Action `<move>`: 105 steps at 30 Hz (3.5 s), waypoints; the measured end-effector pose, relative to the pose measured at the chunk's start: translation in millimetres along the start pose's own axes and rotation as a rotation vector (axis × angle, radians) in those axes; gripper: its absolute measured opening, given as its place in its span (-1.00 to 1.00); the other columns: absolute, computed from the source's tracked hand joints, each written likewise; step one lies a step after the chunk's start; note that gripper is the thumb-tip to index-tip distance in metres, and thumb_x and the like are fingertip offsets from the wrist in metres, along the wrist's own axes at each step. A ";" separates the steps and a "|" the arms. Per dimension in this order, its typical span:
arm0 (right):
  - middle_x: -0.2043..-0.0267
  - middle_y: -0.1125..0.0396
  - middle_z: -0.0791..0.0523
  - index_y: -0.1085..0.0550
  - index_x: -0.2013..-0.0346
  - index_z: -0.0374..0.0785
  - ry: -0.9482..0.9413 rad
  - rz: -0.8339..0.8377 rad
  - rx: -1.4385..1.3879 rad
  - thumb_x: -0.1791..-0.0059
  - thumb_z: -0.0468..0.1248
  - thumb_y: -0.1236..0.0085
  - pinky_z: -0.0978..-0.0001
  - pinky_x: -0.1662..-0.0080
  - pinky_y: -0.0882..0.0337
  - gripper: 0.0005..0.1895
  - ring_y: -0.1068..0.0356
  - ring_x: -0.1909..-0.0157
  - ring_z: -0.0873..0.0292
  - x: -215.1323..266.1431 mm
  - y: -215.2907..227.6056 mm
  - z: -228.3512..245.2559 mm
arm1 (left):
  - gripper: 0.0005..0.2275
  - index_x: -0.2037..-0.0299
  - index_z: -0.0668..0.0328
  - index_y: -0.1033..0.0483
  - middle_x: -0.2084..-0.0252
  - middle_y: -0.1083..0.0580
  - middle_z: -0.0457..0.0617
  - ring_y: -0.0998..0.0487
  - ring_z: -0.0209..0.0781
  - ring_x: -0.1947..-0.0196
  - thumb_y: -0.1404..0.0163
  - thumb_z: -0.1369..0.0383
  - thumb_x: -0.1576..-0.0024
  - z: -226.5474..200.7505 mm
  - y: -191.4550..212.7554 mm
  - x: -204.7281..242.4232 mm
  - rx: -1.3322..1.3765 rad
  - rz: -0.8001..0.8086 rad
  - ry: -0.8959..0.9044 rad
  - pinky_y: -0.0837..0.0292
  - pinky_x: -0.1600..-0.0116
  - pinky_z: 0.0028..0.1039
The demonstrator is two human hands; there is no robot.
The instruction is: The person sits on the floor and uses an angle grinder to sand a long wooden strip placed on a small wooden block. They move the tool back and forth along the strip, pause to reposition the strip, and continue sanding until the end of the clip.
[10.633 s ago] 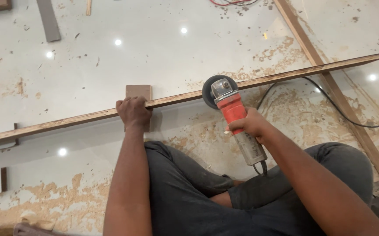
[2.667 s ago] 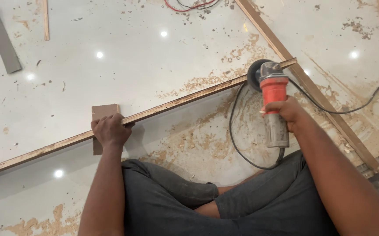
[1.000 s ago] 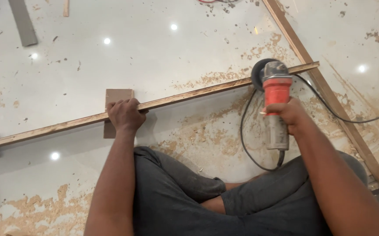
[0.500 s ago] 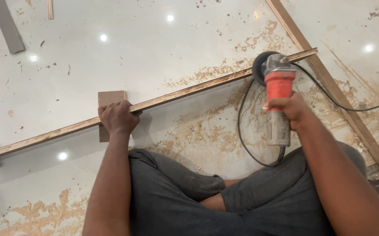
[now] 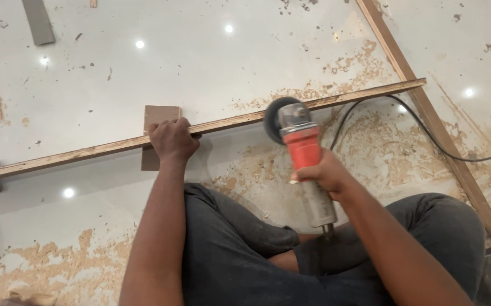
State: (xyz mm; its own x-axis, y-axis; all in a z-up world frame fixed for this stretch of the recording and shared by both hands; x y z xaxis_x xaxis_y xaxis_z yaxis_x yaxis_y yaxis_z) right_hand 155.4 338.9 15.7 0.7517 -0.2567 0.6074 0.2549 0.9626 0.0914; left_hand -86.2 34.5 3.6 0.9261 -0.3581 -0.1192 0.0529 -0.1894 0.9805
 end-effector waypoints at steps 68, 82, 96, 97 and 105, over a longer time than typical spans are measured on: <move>0.29 -0.44 0.06 -0.46 0.10 -0.26 -0.103 0.023 0.080 0.43 -0.38 -0.43 0.14 0.25 -0.53 -0.39 -0.49 0.31 0.08 -1.9 -49.2 35.5 | -0.73 0.58 -0.06 -0.54 0.54 -0.54 -0.16 -0.54 -0.17 0.42 -0.38 0.11 0.14 1.6 -3.0 3.0 0.003 -0.083 -0.064 -0.31 0.03 -0.26; 0.34 -0.42 0.04 -0.43 0.18 -0.24 -0.177 -0.126 0.121 0.40 -0.43 -0.38 0.14 0.33 -0.55 -0.47 -0.47 0.40 0.07 -11.0 13.4 36.8 | -0.73 0.58 -0.04 -0.54 0.55 -0.53 -0.17 -0.53 -0.19 0.44 -0.39 0.13 0.16 1.0 -2.3 4.9 0.048 -0.126 -0.100 -0.31 0.06 -0.29; 0.30 -0.44 0.05 -0.45 0.13 -0.30 -0.052 -0.210 -0.021 0.34 -0.40 -0.36 0.15 0.32 -0.55 -0.50 -0.49 0.35 0.11 -3.3 81.5 28.8 | -0.78 0.59 -0.04 -0.53 0.55 -0.52 -0.17 -0.54 -0.17 0.42 -0.36 0.21 0.18 -2.2 3.4 4.6 0.038 -0.145 -0.081 -0.30 0.06 -0.29; 0.30 -0.44 0.05 -0.45 0.13 -0.30 -0.053 -0.206 -0.020 0.34 -0.40 -0.36 0.15 0.32 -0.55 -0.50 -0.49 0.35 0.11 0.0 65.1 36.3 | -0.78 0.59 -0.04 -0.53 0.55 -0.52 -0.17 -0.54 -0.17 0.42 -0.36 0.21 0.18 -2.7 2.2 3.1 0.036 -0.144 -0.079 -0.30 0.06 -0.29; 0.29 -0.45 0.08 -0.46 0.11 -0.28 -0.074 0.017 0.156 0.42 -0.38 -0.46 0.22 0.23 -0.49 -0.39 -0.47 0.32 0.14 -13.8 -53.2 49.5 | -0.83 0.59 -0.04 -0.50 0.54 -0.53 -0.17 -0.51 -0.17 0.45 -0.30 0.33 0.18 2.3 -9.1 3.9 -0.002 -0.093 -0.079 -0.29 0.11 -0.29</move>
State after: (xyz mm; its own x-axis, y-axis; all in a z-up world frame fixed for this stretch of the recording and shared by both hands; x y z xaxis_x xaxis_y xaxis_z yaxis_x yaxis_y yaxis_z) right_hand 101.3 295.6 41.5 0.7067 -0.2384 0.6661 0.1402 0.9700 0.1984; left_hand -83.9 32.7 -6.1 0.8850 -0.4096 -0.2213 0.1380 -0.2232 0.9650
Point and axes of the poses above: each hand's wrist, its own x-axis away from the middle knuckle, its own y-axis out of the back of the hand, z = x × y, the point moved 9 cm from there along -x, towards the middle knuckle
